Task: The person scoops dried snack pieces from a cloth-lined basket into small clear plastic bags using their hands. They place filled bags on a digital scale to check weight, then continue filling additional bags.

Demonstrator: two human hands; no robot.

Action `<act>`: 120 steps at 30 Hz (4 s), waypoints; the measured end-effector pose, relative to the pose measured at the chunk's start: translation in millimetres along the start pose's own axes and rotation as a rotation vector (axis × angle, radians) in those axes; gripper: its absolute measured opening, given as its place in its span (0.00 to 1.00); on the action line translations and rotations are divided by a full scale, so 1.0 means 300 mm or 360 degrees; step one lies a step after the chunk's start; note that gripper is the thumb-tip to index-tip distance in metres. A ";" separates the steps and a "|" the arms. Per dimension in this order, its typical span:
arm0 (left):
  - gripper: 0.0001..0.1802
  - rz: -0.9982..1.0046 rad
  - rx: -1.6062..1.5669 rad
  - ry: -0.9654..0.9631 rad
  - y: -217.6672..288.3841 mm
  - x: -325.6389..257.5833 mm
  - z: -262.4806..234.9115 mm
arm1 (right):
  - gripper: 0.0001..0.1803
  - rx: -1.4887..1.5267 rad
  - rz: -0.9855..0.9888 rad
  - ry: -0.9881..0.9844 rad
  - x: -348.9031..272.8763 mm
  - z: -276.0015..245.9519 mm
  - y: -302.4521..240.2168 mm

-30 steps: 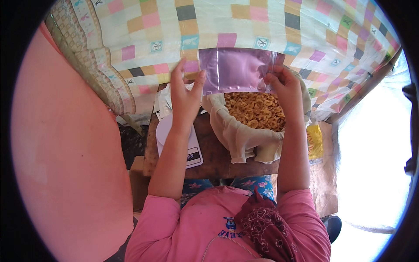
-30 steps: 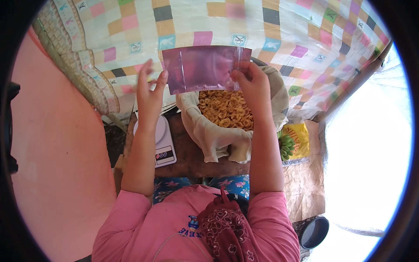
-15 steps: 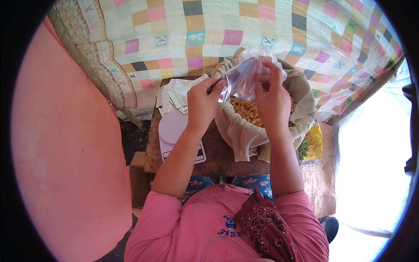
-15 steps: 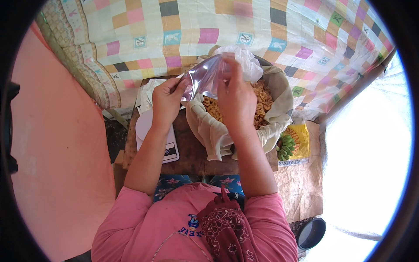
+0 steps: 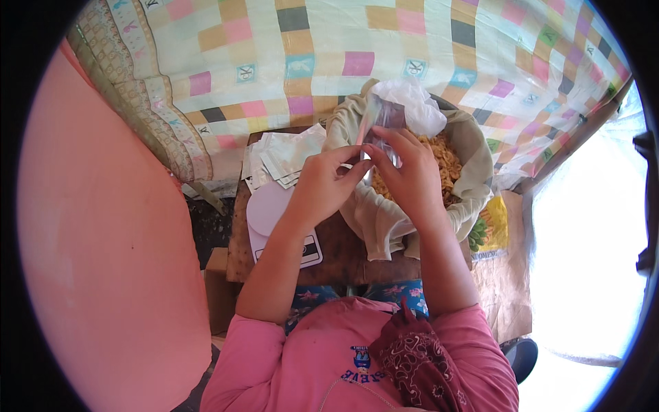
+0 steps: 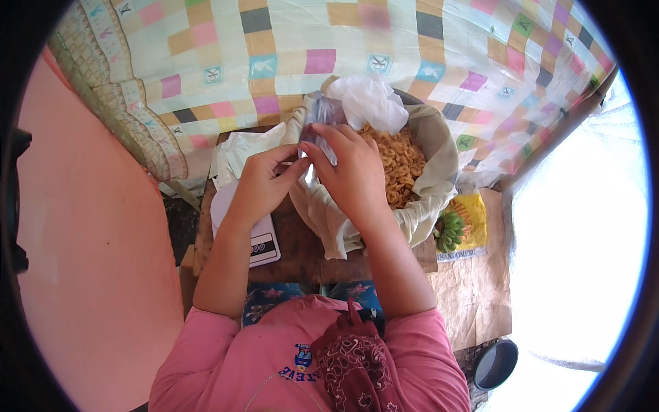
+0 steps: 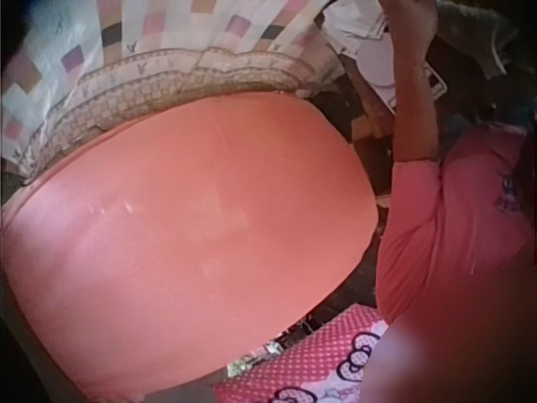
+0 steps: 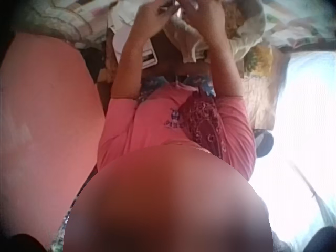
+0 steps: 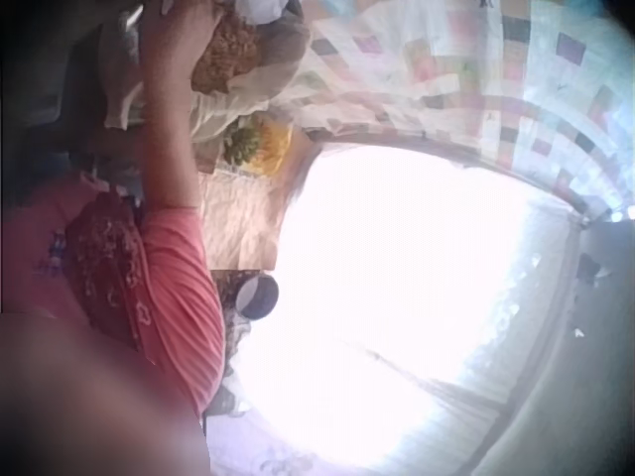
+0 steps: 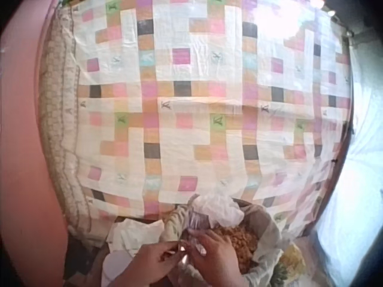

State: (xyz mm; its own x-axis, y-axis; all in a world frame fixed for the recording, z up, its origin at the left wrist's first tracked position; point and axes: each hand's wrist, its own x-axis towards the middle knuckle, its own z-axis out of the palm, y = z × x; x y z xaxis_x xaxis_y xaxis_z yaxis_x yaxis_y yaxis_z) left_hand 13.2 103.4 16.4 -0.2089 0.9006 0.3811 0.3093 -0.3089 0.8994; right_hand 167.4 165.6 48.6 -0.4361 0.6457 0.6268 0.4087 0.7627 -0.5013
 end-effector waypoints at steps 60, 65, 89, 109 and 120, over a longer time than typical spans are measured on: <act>0.10 0.0183 -0.0542 -0.0023 -0.010 -0.014 -0.003 | 0.16 0.0689 -0.0241 -0.0039 -0.061 0.036 0.050; 0.07 0.0323 -0.0203 0.0107 0.006 -0.026 -0.003 | 0.18 0.0643 -0.0291 -0.0078 -0.055 0.018 0.049; 0.07 0.0152 -0.0366 0.0723 -0.111 0.000 -0.117 | 0.22 0.0891 0.0277 0.0578 0.003 0.013 0.036; 0.10 -0.0381 -0.0610 0.0366 -0.145 -0.044 -0.213 | 0.05 0.0725 0.0490 -0.0013 0.002 -0.031 0.124; 0.10 -0.0529 -0.0512 0.0300 -0.156 -0.003 -0.223 | 0.04 0.1126 0.0581 -0.0266 0.022 -0.123 0.151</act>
State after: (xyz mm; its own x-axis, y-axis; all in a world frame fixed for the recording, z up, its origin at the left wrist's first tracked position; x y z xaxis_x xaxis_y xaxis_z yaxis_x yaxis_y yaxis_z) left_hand -63.3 96.5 -11.6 -0.4208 0.9046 0.0678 -0.0982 -0.1197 0.9879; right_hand 212.6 203.1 52.1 -0.5097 0.8129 0.2816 -0.0306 0.3100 -0.9503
